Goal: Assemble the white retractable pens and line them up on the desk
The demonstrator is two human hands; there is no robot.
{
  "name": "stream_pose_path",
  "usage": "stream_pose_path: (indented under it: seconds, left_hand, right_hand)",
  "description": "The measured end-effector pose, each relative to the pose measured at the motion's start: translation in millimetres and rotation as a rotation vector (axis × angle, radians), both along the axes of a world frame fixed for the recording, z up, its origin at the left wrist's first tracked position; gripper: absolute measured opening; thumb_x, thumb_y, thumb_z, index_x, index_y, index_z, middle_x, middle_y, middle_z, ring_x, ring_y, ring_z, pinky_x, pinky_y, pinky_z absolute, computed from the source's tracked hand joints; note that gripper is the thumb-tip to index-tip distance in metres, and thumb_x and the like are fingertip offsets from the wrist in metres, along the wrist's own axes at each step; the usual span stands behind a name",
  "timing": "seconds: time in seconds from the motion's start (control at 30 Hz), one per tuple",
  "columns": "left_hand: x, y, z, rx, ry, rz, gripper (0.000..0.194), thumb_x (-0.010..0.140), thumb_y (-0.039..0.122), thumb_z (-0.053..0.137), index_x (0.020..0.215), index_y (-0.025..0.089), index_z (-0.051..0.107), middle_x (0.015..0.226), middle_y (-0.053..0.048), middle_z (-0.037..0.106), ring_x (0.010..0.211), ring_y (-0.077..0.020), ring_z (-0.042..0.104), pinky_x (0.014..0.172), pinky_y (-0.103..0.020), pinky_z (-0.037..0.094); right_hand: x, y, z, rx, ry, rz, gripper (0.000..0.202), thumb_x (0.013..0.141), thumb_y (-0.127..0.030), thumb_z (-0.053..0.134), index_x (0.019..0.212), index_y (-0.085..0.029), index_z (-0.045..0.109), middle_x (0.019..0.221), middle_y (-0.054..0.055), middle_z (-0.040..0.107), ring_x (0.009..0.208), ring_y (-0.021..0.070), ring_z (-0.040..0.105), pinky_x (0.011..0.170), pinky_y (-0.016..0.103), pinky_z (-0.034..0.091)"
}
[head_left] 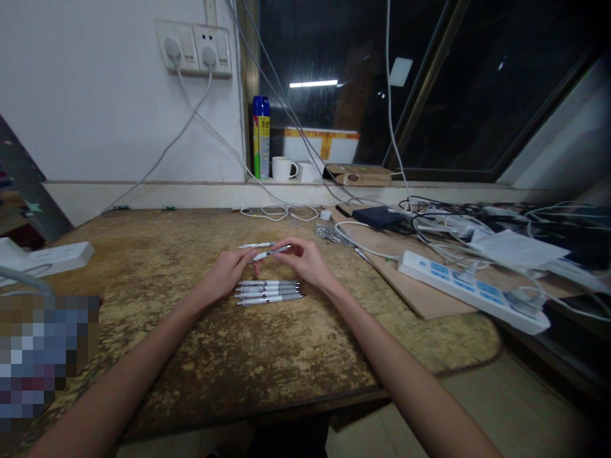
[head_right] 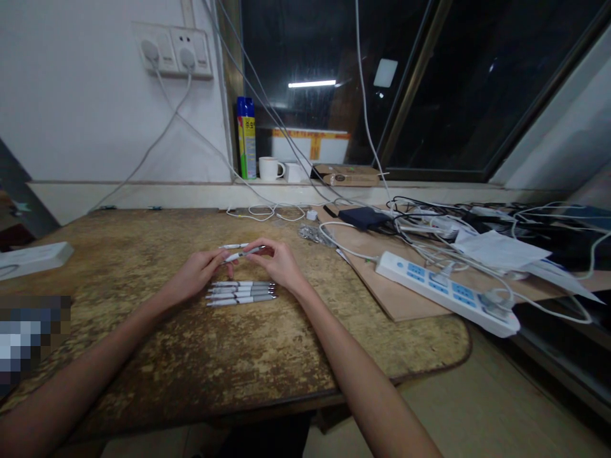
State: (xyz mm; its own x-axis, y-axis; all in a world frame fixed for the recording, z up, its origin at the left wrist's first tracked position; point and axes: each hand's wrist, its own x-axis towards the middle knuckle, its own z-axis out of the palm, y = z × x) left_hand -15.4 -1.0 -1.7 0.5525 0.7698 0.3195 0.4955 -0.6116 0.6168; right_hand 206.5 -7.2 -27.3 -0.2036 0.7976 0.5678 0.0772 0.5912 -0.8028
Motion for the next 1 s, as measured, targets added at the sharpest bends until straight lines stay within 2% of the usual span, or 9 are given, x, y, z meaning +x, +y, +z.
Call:
stream_pose_path:
  seconds: [0.17,0.27,0.33,0.37,0.5,0.6,0.8,0.9,1.0]
  left_hand:
    - [-4,0,-0.6,-0.072,-0.013,-0.015,0.050,0.102,0.041,0.036,0.078,0.016,0.073,0.084,-0.006,0.073,0.075,-0.0190,0.063,0.076,-0.028,0.046]
    - [-4,-2,-1.2,-0.108,-0.042,-0.020,0.044,0.101,0.044,0.037,0.108,0.017,0.072,0.087,-0.006,0.073,0.061,-0.0155,0.056,0.060,-0.025,0.043]
    - [-4,-3,-2.2,-0.114,-0.072,-0.056,0.043,0.102,0.042,0.038,0.132,0.021,0.061,0.094,-0.006,0.073,0.061,-0.0150,0.056,0.056,-0.024,0.042]
    - [-3,-2,-2.8,-0.105,-0.080,-0.080,0.044,0.102,0.041,0.039,0.137,0.022,0.057,0.100,-0.006,0.073,0.065,-0.0153,0.058,0.058,-0.024,0.043]
    - [-5,1,-5.7,0.005,-0.083,-0.100,0.037,0.101,0.033,0.041,0.129,0.024,0.064,0.125,-0.007,0.068,0.093,-0.0193,0.064,0.082,-0.031,0.049]
    - [-7,4,-6.6,0.062,-0.088,-0.039,0.034,0.099,0.031,0.045,0.124,0.024,0.067,0.125,-0.007,0.068,0.106,-0.0216,0.062,0.093,-0.035,0.048]
    - [-8,3,-2.7,0.124,-0.065,0.008,0.030,0.097,0.033,0.049,0.116,0.024,0.069,0.121,-0.007,0.069,0.113,-0.0237,0.061,0.101,-0.039,0.044]
    - [-7,1,-2.0,0.131,-0.055,-0.003,0.028,0.097,0.032,0.049,0.114,0.024,0.069,0.120,-0.006,0.069,0.113,-0.0233,0.060,0.103,-0.040,0.043]
    - [-6,0,-3.6,0.126,-0.043,-0.034,0.026,0.097,0.031,0.050,0.114,0.025,0.069,0.120,-0.006,0.069,0.112,-0.0225,0.061,0.103,-0.039,0.043]
  right_hand:
    - [9,1,1.6,0.019,0.028,-0.017,0.010,0.081,-0.028,0.071,0.086,-0.020,0.075,0.099,0.006,0.076,0.098,0.0215,0.069,0.096,0.038,0.050]
    - [14,2,1.2,-0.033,0.024,-0.022,0.014,0.081,-0.028,0.070,0.091,-0.021,0.075,0.101,0.006,0.076,0.099,0.0211,0.069,0.095,0.037,0.049]
    - [15,3,0.4,-0.065,0.002,-0.009,0.016,0.083,-0.029,0.067,0.093,-0.021,0.076,0.101,0.006,0.075,0.098,0.0204,0.068,0.094,0.036,0.049]
    - [15,3,0.1,-0.077,-0.009,-0.010,0.017,0.084,-0.029,0.066,0.094,-0.020,0.076,0.100,0.005,0.075,0.097,0.0200,0.068,0.093,0.035,0.049]
    - [16,4,0.5,-0.143,0.001,-0.079,0.018,0.083,-0.029,0.064,0.094,-0.020,0.075,0.095,0.004,0.074,0.091,0.0186,0.066,0.088,0.033,0.048]
    - [17,4,1.9,-0.222,0.093,-0.124,0.018,0.080,-0.029,0.066,0.093,-0.020,0.074,0.092,0.004,0.074,0.088,0.0185,0.066,0.088,0.033,0.048]
    - [21,10,-3.6,-0.210,0.147,-0.208,0.016,0.082,-0.031,0.063,0.087,-0.019,0.072,0.089,0.005,0.073,0.089,0.0197,0.066,0.088,0.033,0.049]
    - [18,11,-8.6,-0.160,0.026,-0.265,0.019,0.085,-0.032,0.060,0.089,-0.019,0.073,0.090,0.005,0.074,0.088,0.0198,0.066,0.086,0.033,0.049]
    - [11,5,-9.4,-0.130,-0.132,-0.249,0.023,0.088,-0.036,0.059,0.089,-0.018,0.074,0.087,0.005,0.073,0.083,0.0193,0.064,0.080,0.031,0.047]
